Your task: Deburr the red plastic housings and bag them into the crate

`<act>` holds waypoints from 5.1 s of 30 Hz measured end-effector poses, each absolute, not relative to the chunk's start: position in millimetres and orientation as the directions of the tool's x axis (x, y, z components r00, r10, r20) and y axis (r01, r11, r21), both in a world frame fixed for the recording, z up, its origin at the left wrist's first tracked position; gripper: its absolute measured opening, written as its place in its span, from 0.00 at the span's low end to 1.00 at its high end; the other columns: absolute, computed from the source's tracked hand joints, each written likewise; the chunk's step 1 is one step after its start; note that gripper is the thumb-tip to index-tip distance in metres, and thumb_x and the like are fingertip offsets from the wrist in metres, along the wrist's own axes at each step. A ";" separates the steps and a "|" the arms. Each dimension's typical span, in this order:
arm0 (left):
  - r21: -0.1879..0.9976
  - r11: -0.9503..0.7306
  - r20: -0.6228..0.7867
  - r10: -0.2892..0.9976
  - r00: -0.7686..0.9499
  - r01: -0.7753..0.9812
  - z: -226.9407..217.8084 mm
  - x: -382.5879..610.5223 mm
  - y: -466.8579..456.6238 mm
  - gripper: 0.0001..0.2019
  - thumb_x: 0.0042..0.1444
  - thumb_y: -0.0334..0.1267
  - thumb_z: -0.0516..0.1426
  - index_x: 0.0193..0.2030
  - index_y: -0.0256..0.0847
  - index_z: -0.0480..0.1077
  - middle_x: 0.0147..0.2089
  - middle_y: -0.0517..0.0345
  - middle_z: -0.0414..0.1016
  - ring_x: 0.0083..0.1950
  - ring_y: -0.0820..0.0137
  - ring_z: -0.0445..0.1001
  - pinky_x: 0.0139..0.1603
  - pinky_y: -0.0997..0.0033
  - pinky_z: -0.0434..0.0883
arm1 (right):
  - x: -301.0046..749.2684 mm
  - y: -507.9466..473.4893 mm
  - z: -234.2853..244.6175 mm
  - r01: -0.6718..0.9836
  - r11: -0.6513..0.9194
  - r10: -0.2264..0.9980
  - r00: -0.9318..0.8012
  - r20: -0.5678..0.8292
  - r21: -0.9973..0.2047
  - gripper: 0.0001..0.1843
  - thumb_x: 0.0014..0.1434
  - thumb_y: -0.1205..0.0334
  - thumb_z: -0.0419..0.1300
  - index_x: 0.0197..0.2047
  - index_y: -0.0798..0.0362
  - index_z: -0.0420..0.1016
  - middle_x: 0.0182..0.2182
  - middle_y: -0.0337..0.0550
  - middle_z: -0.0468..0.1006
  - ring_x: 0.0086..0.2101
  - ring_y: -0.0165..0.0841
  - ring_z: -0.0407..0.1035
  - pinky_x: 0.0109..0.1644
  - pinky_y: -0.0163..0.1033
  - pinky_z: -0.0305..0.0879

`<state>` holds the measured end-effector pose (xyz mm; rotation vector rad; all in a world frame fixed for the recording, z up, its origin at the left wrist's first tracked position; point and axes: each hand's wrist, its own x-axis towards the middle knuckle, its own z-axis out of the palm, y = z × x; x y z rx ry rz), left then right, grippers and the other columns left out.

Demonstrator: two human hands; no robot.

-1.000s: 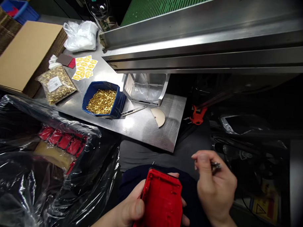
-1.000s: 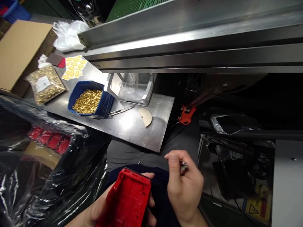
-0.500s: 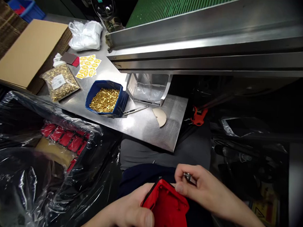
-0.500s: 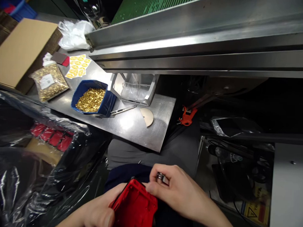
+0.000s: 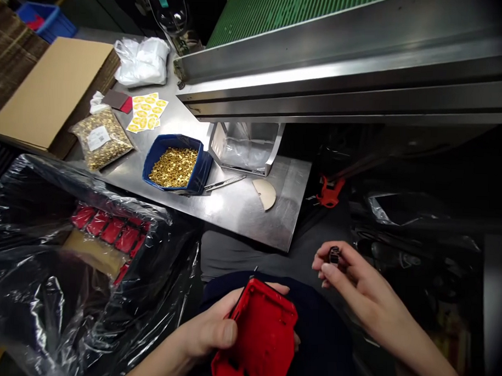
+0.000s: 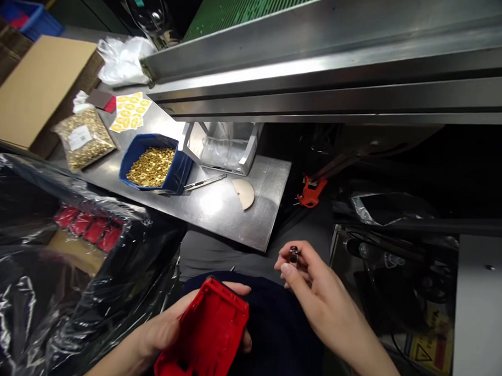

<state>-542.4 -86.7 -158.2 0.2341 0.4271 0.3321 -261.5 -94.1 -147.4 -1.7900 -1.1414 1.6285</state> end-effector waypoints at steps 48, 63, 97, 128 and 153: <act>0.427 0.871 -0.408 0.425 0.808 -0.243 -143.4 -541.4 -83.8 0.40 0.62 0.53 0.61 0.75 0.47 0.49 0.72 0.43 0.60 0.72 0.49 0.59 0.73 0.44 0.51 | -321.8 -93.3 -123.0 0.666 0.409 0.891 -0.440 0.115 -0.623 0.18 0.68 0.72 0.53 0.59 0.60 0.70 0.50 0.52 0.80 0.49 0.40 0.75 0.53 0.41 0.75; 0.442 0.877 -0.440 0.396 0.806 -0.189 -140.0 -547.4 -77.7 0.38 0.63 0.52 0.61 0.75 0.46 0.51 0.70 0.45 0.62 0.70 0.51 0.61 0.70 0.49 0.56 | -323.6 -108.9 -119.4 0.779 0.570 0.819 -0.565 0.103 -0.260 0.22 0.66 0.70 0.49 0.60 0.69 0.71 0.54 0.64 0.79 0.48 0.47 0.79 0.44 0.42 0.80; 0.551 0.818 -0.475 0.469 0.745 -0.164 -146.1 -536.5 -91.9 0.46 0.48 0.35 0.73 0.66 0.55 0.50 0.58 0.50 0.67 0.51 0.64 0.73 0.61 0.52 0.65 | -347.2 -124.1 -113.9 0.370 -0.432 0.857 -0.116 -0.502 -0.823 0.06 0.64 0.54 0.61 0.44 0.40 0.77 0.30 0.29 0.82 0.25 0.27 0.77 0.28 0.25 0.75; 0.627 0.773 -0.449 0.464 0.763 -0.101 -148.4 -539.3 -90.4 0.50 0.47 0.26 0.72 0.71 0.59 0.53 0.71 0.49 0.61 0.68 0.51 0.66 0.69 0.50 0.61 | -341.3 -119.3 -110.3 0.553 0.064 0.989 -0.148 -0.023 -0.831 0.12 0.67 0.71 0.57 0.51 0.53 0.78 0.42 0.40 0.83 0.43 0.28 0.78 0.53 0.26 0.73; 0.480 0.839 -0.427 0.477 0.768 -0.255 -151.8 -535.4 -92.2 0.44 0.51 0.37 0.72 0.68 0.55 0.52 0.70 0.43 0.60 0.67 0.49 0.66 0.69 0.41 0.59 | -354.5 -133.6 -117.9 0.520 -0.224 0.970 0.035 -0.241 -0.824 0.11 0.65 0.61 0.62 0.50 0.42 0.77 0.43 0.32 0.85 0.37 0.27 0.81 0.37 0.21 0.76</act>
